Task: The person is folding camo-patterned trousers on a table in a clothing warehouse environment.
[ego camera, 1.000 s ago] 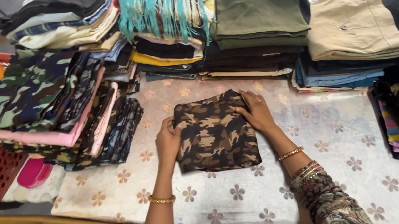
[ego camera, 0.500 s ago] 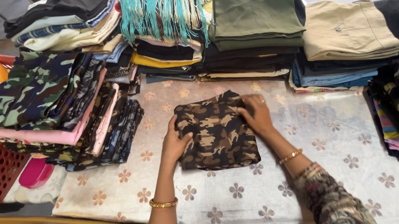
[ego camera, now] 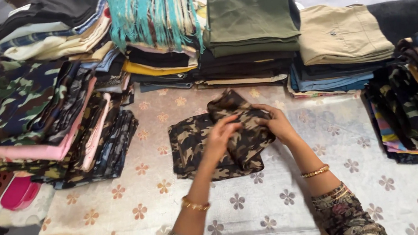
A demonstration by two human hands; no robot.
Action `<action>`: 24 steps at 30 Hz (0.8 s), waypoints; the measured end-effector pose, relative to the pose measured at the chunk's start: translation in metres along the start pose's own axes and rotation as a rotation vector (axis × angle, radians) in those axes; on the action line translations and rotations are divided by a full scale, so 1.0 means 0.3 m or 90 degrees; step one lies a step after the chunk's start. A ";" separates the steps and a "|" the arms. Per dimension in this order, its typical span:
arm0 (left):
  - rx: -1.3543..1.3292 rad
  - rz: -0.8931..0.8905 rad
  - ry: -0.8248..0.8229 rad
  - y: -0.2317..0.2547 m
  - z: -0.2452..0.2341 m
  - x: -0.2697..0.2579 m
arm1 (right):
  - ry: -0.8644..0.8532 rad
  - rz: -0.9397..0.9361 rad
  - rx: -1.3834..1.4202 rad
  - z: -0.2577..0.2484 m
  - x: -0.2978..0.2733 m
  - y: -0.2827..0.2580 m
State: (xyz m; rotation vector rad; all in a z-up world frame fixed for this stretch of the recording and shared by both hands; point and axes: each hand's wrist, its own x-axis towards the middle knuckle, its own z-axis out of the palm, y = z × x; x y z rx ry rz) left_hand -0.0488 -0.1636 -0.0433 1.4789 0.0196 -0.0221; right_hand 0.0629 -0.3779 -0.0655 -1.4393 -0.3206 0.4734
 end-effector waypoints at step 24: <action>0.214 -0.065 0.310 -0.166 -0.610 -0.158 | 0.260 0.020 -0.246 -0.449 -0.338 -0.005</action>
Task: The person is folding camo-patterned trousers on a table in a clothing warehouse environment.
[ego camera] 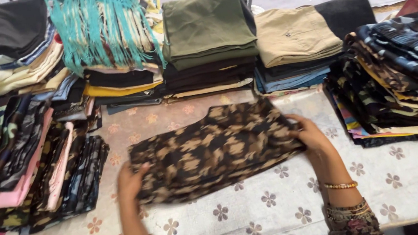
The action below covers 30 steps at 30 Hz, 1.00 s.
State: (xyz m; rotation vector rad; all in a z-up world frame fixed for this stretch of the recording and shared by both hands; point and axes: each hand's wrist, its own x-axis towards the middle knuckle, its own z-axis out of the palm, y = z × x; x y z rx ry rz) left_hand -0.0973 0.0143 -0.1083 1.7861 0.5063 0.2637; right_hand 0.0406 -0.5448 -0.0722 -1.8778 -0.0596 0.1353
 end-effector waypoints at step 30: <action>0.449 -0.096 0.185 0.079 -0.100 -0.100 | 0.137 -0.231 -0.303 0.218 -0.097 -0.091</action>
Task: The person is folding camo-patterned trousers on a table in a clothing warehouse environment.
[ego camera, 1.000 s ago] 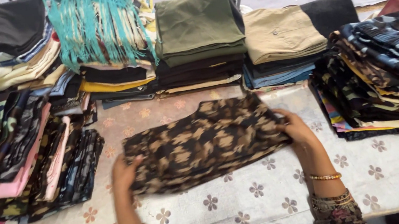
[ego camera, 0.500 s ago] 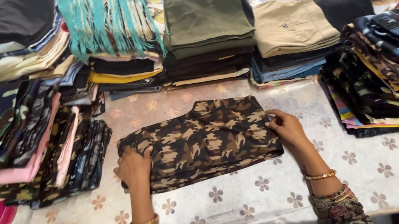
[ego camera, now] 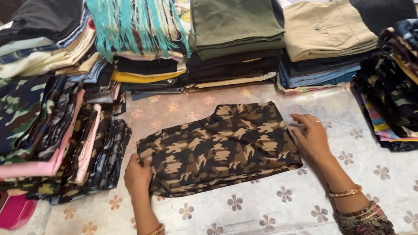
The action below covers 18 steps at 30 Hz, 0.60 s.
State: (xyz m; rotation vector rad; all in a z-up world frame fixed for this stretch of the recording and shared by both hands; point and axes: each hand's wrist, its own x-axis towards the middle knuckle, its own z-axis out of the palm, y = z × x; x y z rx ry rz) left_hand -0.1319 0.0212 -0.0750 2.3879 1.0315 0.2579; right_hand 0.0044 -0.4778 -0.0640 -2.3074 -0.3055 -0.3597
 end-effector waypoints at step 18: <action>0.410 0.334 -0.062 0.153 0.147 -0.045 | -0.465 -0.178 -0.381 0.247 0.183 -0.232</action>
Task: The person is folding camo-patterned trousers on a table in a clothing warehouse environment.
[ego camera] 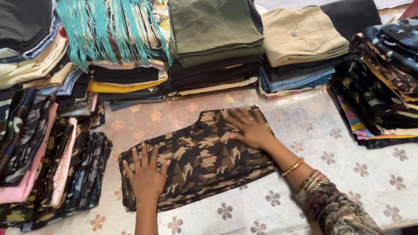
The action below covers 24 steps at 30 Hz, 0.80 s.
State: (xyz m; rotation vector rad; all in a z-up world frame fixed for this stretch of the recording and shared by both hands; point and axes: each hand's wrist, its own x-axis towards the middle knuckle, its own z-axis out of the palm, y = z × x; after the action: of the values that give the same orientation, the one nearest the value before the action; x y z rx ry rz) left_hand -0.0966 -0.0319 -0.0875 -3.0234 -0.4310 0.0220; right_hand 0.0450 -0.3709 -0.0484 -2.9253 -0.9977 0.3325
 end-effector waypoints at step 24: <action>-0.644 0.011 0.147 0.048 0.002 -0.080 | 0.254 0.148 0.698 0.076 -0.203 0.062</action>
State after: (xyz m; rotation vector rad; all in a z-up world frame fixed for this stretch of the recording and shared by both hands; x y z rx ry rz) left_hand -0.1156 -0.0523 -0.0894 -3.9144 -0.5006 -0.7576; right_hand 0.0044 -0.4236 -0.0610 -1.9566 -0.2470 0.1871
